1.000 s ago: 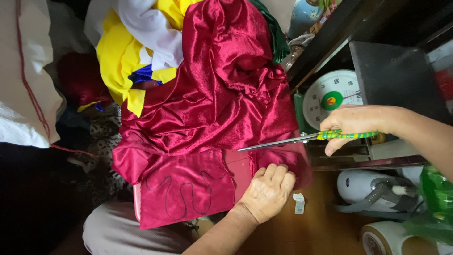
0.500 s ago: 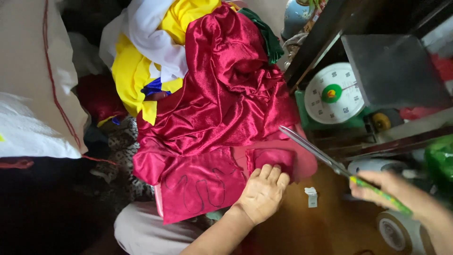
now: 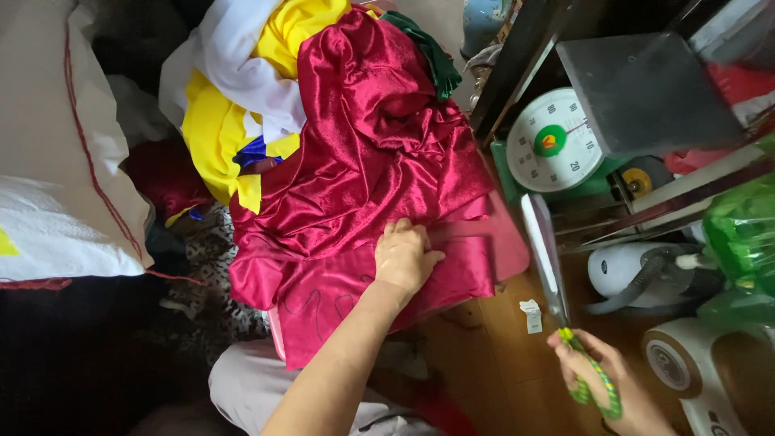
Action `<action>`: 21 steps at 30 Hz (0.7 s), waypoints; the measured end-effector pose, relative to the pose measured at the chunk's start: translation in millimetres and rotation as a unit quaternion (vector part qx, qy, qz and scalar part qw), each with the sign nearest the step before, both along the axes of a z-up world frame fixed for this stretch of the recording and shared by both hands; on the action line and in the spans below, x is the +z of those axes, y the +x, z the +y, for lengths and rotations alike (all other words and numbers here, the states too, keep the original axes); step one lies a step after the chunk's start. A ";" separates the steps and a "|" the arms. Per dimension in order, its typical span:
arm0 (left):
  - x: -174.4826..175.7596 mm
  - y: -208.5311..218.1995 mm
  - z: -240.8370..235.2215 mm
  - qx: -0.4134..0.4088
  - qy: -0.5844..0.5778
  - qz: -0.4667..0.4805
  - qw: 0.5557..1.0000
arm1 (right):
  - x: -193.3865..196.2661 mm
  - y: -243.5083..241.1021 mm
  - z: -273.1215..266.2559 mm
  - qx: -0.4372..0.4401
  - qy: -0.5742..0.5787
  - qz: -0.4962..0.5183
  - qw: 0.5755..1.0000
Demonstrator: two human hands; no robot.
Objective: The person uses scissors to cut a piece of red fabric placed on their lap. They carefully follow a drawn outline to cut out a circular shape from the material.
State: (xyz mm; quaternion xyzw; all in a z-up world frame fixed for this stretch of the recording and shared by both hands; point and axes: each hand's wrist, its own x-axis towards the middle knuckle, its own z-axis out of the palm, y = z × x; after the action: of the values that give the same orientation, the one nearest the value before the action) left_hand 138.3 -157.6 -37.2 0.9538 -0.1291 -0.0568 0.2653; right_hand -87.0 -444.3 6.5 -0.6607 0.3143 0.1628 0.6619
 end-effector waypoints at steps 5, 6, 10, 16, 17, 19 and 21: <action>42.2 -3.0 1.6 -0.010 -0.100 0.127 0.987 | 3.3 14.8 37.3 -0.062 -0.063 -0.094 0.992; 42.1 -1.4 3.4 -0.009 -0.100 0.125 0.987 | 15.9 19.6 45.5 -0.060 -0.062 -0.096 0.992; 22.3 -2.9 18.2 0.049 -0.384 0.164 0.907 | 44.0 38.9 67.2 -0.063 -0.172 0.004 0.983; 55.6 -46.8 64.5 0.046 -0.686 0.251 0.681 | 48.3 108.3 66.0 0.095 -0.399 0.015 0.912; 64.3 -56.3 71.2 0.015 -0.732 0.247 0.635 | 64.1 125.8 77.7 0.133 -0.456 0.063 0.878; 56.0 -74.8 73.6 0.031 -0.764 0.252 0.594 | 82.7 147.9 93.8 0.164 -0.462 0.041 0.871; 67.1 -87.8 82.2 0.040 -0.794 0.257 0.550 | 76.1 172.1 101.5 0.188 -0.471 0.018 0.862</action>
State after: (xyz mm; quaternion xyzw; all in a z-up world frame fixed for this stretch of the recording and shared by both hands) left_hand 50.5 -75.4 29.9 0.3041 -0.0098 -0.1629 0.9386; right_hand 85.0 -342.8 82.6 -0.9372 0.2349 0.1286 0.2234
